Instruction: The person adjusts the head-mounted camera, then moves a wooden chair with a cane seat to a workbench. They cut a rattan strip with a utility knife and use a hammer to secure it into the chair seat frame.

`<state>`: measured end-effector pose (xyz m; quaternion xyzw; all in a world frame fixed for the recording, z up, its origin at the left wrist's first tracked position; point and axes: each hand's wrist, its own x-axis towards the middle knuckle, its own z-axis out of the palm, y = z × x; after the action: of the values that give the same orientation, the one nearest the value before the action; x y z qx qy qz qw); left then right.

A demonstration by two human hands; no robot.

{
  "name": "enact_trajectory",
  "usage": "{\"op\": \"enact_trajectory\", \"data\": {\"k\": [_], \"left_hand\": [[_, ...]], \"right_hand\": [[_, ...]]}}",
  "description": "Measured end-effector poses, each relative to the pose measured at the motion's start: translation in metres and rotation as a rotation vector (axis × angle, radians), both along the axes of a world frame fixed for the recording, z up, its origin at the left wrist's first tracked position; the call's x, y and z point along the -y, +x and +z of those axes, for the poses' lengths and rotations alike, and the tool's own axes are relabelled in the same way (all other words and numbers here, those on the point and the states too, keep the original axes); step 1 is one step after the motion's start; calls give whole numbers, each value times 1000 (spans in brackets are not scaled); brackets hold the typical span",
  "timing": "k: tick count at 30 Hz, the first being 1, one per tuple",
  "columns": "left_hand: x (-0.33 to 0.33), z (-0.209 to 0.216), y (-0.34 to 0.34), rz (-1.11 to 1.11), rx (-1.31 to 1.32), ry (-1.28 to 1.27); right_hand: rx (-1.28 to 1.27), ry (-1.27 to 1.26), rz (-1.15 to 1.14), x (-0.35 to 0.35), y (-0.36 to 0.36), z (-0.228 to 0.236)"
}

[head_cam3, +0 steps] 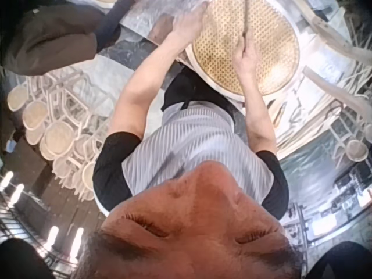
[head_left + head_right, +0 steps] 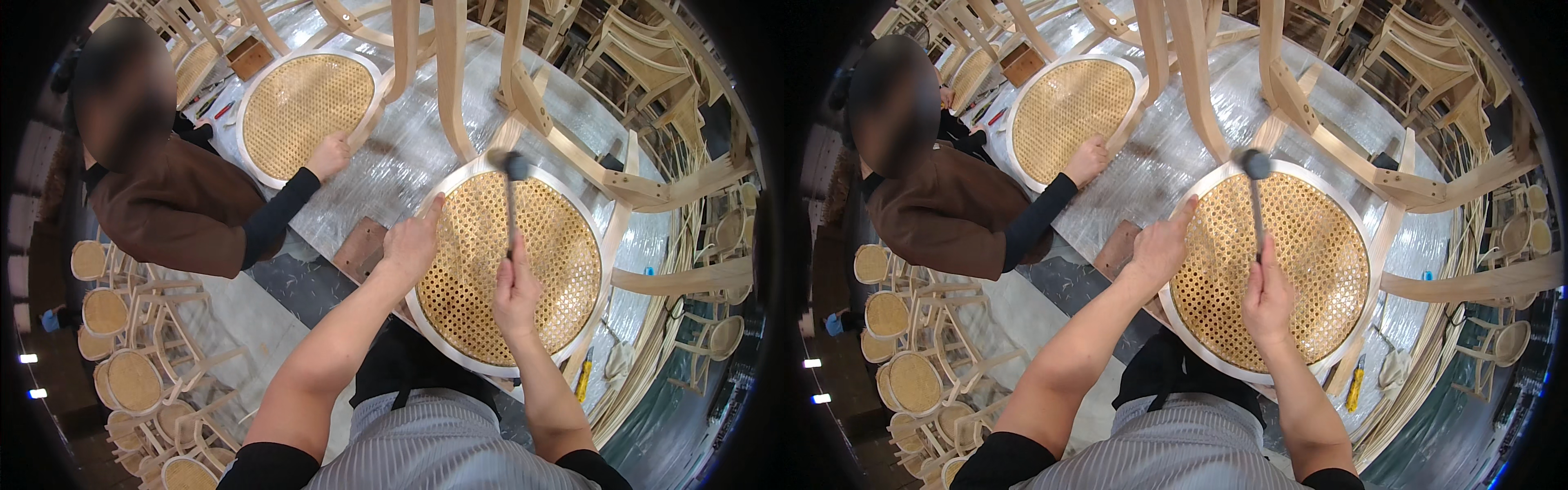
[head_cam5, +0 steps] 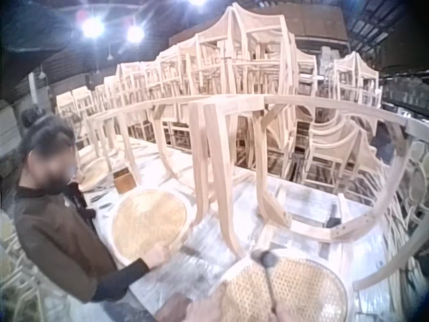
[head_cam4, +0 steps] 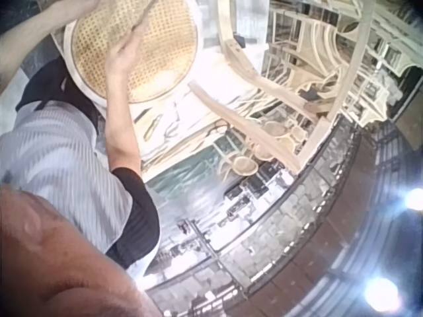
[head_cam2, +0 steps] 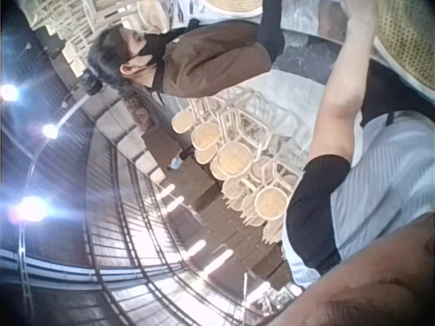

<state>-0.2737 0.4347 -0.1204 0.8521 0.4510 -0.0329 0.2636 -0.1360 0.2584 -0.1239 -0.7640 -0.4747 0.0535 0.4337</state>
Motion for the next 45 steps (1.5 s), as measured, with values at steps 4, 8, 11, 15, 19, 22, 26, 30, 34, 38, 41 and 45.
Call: {"op": "enact_trajectory", "data": {"k": [4,8,11,15,19,22,26,30,34,38,41,45], "left_hand": [[0,-4,-7,5,24,30],[6,-6,-13,18,24,6],[5,-6,-13,17,8,7],[5,-13,-20,11,9,41],[4,-13,-15,2,37,47],[3,-15,-19,18,49,63],[4,-12,-19,5,73,53],[4,-14,-18,16,33,13],[4,-17,-24,20,54,23],[-2,-11,-29,-24,50,61],[-4,-7,-31,-49,30,-3],[-4,-12,-33,-43,55,78]], "right_hand": [[-212,-494,58,-7,0,13],[-210,-428,62,-8,3,13],[-224,-308,64,-7,7,17],[-215,-12,24,-4,-3,20],[-105,-253,79,-8,8,5],[-157,-314,87,-9,2,20],[-89,-100,67,-5,-2,18],[-124,-367,96,-9,4,9],[-198,-438,72,-13,0,16],[-188,-333,75,-15,10,4],[-285,-286,59,-3,7,23],[-331,7,-39,13,12,53]]}}
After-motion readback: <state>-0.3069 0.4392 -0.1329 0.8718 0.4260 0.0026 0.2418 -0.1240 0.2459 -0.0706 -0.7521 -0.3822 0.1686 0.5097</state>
